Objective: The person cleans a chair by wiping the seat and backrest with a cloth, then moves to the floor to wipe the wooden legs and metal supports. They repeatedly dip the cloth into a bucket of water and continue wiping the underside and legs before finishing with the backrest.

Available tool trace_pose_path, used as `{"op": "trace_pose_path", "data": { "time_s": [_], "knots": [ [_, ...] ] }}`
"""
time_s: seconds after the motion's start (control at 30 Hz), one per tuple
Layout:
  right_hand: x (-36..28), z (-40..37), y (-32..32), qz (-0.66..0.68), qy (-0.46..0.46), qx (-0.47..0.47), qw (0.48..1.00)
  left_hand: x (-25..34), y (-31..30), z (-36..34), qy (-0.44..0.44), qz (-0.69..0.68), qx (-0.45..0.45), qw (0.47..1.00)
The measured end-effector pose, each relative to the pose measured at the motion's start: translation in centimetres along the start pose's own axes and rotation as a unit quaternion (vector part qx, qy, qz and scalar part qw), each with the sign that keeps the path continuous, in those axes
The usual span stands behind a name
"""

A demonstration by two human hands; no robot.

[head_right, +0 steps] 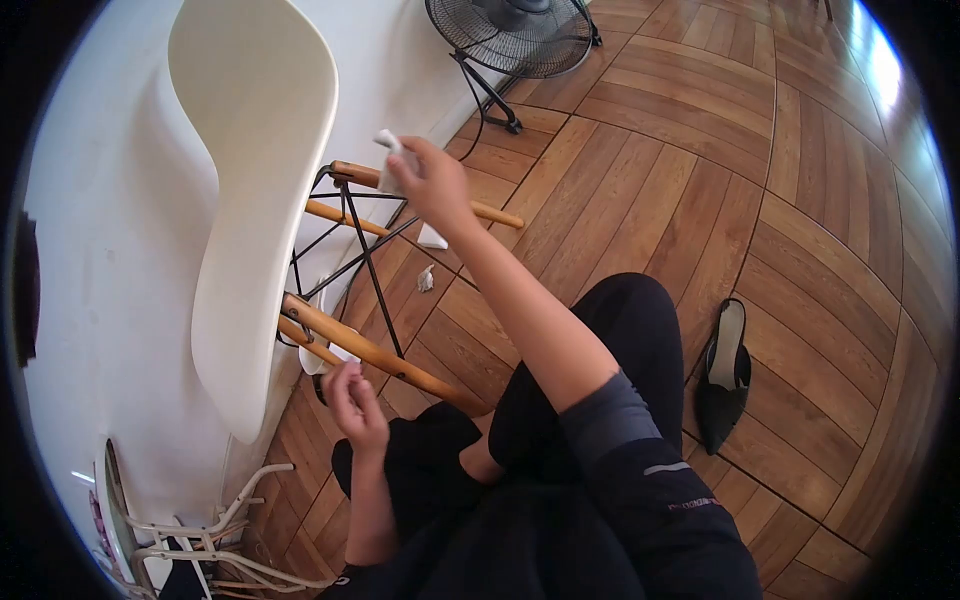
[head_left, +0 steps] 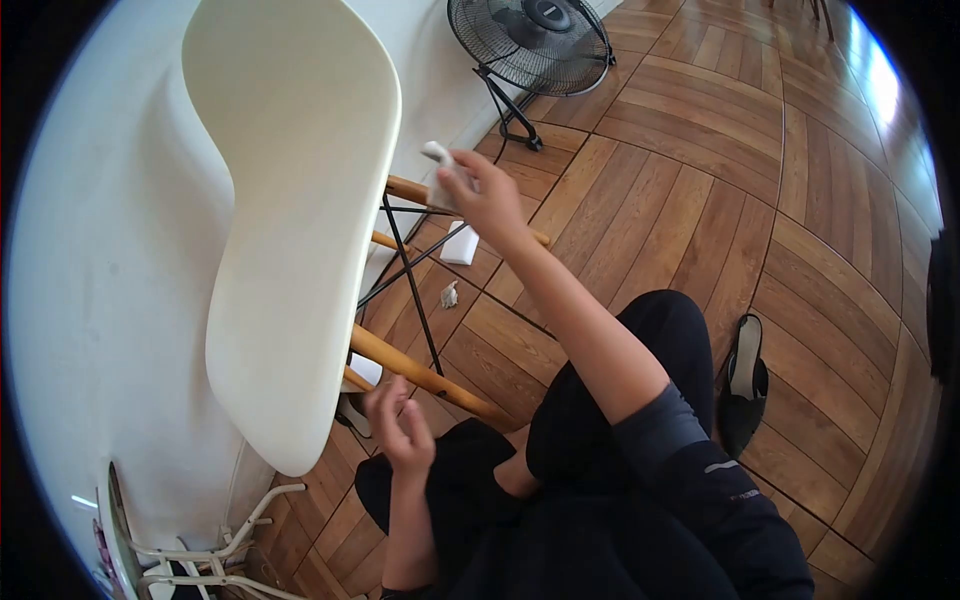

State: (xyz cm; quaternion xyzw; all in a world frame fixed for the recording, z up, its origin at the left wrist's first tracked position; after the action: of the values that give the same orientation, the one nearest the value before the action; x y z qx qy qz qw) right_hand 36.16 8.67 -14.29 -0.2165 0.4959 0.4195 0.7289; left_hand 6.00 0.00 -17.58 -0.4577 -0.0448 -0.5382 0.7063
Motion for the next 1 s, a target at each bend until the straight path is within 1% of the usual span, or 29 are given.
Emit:
{"op": "trace_pose_path", "data": {
  "time_s": [0.03,0.07,0.1,0.13,0.17,0.2,0.23,0.27,0.3,0.33,0.37,0.4,0.43,0.47,0.5,0.53,0.57,0.63,0.67,0.73,0.8,0.87,0.9,0.97,1.0],
  "knots": [
    [0.3,0.5,1.0,0.001,-0.001,-0.001,1.0,2.2,1.0,0.9,0.079,0.064,-0.041,0.994],
    [-0.3,0.8,2.1,-0.074,-0.081,0.016,0.994,3.8,1.9,1.6,0.157,0.129,-0.083,0.976],
    [-0.7,0.9,3.3,-0.148,-0.16,0.033,0.976,4.4,2.3,2.5,0.156,0.132,-0.083,0.975],
    [0.1,1.1,4.4,-0.167,-0.14,0.014,0.976,4.9,2.6,3.3,0.174,0.125,-0.085,0.973],
    [0.8,1.2,4.9,-0.164,-0.141,0.014,0.976,5.2,2.9,4.1,0.192,0.118,-0.086,0.971],
    [1.0,1.1,5.1,-0.188,-0.18,0.02,0.965,5.2,3.0,4.7,0.201,0.115,-0.09,0.969],
    [1.2,1.0,5.3,-0.213,-0.22,0.026,0.952,5.3,3.2,5.5,0.2,0.116,-0.089,0.969],
    [1.7,0.8,4.9,-0.226,-0.239,0.045,0.943,5.5,3.7,6.1,0.204,0.151,-0.101,0.962],
    [2.6,0.6,4.5,-0.226,-0.234,0.043,0.945,5.5,4.2,6.5,0.205,0.185,-0.117,0.954],
    [3.7,0.5,3.8,-0.227,-0.208,0.033,0.951,5.2,5.0,6.9,0.2,0.215,-0.13,0.947],
    [5.1,0.5,3.1,-0.229,-0.185,0.024,0.955,5.4,5.6,7.1,0.2,0.212,-0.132,0.947],
    [6.4,0.3,2.1,-0.196,-0.167,0.016,0.966,5.5,6.2,7.4,0.166,0.292,-0.128,0.933],
    [7.7,-0.3,1.3,-0.199,-0.165,0.017,0.966,5.4,6.7,7.6,0.132,0.369,-0.123,0.912],
    [9.4,-0.8,0.6,-0.192,-0.129,0.008,0.973,4.6,7.1,7.6,0.109,0.425,-0.118,0.891],
    [11.1,-1.3,-0.2,-0.184,-0.09,-0.001,0.979,4.6,7.5,7.6,0.11,0.422,-0.121,0.892],
    [12.6,-1.7,-0.8,-0.182,-0.062,-0.007,0.981,4.4,7.8,7.7,0.082,0.444,-0.112,0.885],
    [13.8,-2.3,-1.6,-0.184,-0.057,-0.005,0.981,4.3,7.8,7.8,0.054,0.466,-0.102,0.877],
    [17.1,-3.4,-3.1,-0.198,0.082,-0.031,0.976,4.1,8.1,7.8,0.045,0.479,-0.103,0.871],
    [18.0,-3.7,-3.6,-0.203,0.075,-0.015,0.976,3.9,8.3,7.8,0.044,0.494,-0.106,0.862],
    [17.9,-3.6,-4.0,-0.21,0.061,-0.024,0.976,3.5,8.3,7.7,0.042,0.513,-0.108,0.851],
    [17.5,-3.2,-3.8,-0.22,0.051,-0.034,0.974,3.6,8.5,7.5,0.078,0.518,-0.087,0.847],
    [16.0,-2.7,-3.2,-0.211,-0.043,-0.038,0.976,3.7,8.6,7.6,0.074,0.515,-0.088,0.85],
    [15.2,-2.4,-2.9,-0.214,-0.037,-0.039,0.975,3.8,8.5,7.6,0.071,0.513,-0.087,0.851],
    [11.9,-1.9,-2.0,-0.2,-0.17,-0.019,0.965,3.7,8.6,7.5,0.067,0.513,-0.09,0.851],
    [11.6,-1.8,-1.6,-0.203,-0.167,-0.018,0.965,3.6,8.6,7.5,0.062,0.516,-0.088,0.85]
  ]
}}
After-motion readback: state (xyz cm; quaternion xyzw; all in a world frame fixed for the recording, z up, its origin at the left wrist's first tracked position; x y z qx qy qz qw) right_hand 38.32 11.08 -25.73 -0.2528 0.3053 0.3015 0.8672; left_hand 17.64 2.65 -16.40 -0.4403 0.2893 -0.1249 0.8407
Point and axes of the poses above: each hand's wrist, its own z-axis towards the middle knuckle, its own y-axis out of the palm, x = y × z, the point moved 5 cm from there along z, towards the middle knuckle, and after that the axes turned 8 degrees about -x, right-handed, at the moved point
